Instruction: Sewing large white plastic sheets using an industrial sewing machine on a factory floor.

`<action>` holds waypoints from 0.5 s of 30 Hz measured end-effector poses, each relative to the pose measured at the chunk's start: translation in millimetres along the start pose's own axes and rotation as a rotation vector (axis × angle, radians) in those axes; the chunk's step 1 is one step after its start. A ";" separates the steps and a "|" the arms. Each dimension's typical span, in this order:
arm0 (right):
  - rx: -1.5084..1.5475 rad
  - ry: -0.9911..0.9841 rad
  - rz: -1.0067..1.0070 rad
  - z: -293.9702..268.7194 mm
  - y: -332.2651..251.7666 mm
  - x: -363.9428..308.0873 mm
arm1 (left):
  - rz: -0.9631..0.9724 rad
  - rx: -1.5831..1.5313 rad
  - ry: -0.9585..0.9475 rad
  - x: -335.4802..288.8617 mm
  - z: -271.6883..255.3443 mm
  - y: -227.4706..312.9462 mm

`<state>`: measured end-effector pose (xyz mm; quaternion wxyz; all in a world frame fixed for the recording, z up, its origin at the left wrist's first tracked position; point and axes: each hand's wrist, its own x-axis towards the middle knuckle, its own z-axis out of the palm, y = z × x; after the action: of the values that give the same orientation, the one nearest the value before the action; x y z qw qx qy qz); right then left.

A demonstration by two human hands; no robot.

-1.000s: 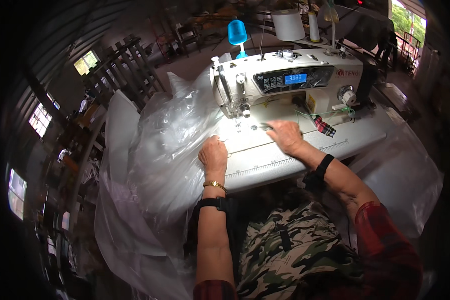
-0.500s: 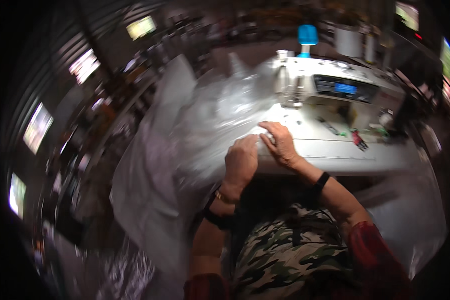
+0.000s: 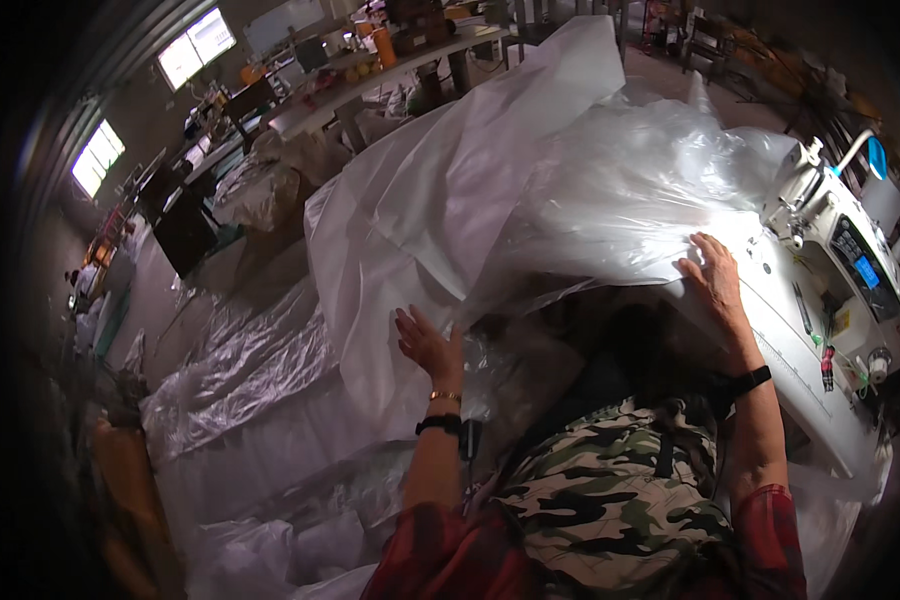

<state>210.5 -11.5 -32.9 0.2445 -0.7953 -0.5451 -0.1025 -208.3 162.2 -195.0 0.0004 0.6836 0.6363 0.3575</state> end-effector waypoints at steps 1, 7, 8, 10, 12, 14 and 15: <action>0.000 -0.014 0.025 -1.6 -1.8 -1.3 | -0.024 0.109 -0.031 1.8 4.2 1.2; 0.063 -0.035 0.090 -8.3 -16.0 -6.0 | -0.129 0.182 0.072 13.5 2.8 -41.5; 0.056 -0.045 0.099 -8.7 -17.0 -7.6 | -0.104 0.212 0.069 13.1 -3.5 -52.5; 0.102 0.000 0.120 -11.2 -18.4 -7.3 | -0.075 0.222 0.079 10.0 -12.7 -73.5; -0.044 0.093 0.092 -2.2 -13.1 -4.6 | -0.061 0.178 0.109 2.1 -17.1 -104.7; -0.150 0.330 0.073 10.4 1.4 -2.2 | -0.056 0.142 -0.011 0.0 -12.9 -139.6; 0.030 0.438 0.178 11.9 3.2 0.4 | -0.042 0.062 -0.243 3.2 -14.4 -140.6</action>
<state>212.3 -6.1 -43.8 0.3766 -0.7953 -0.4085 -0.2424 -337.9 185.2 -246.7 0.0640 0.7080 0.6565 0.2523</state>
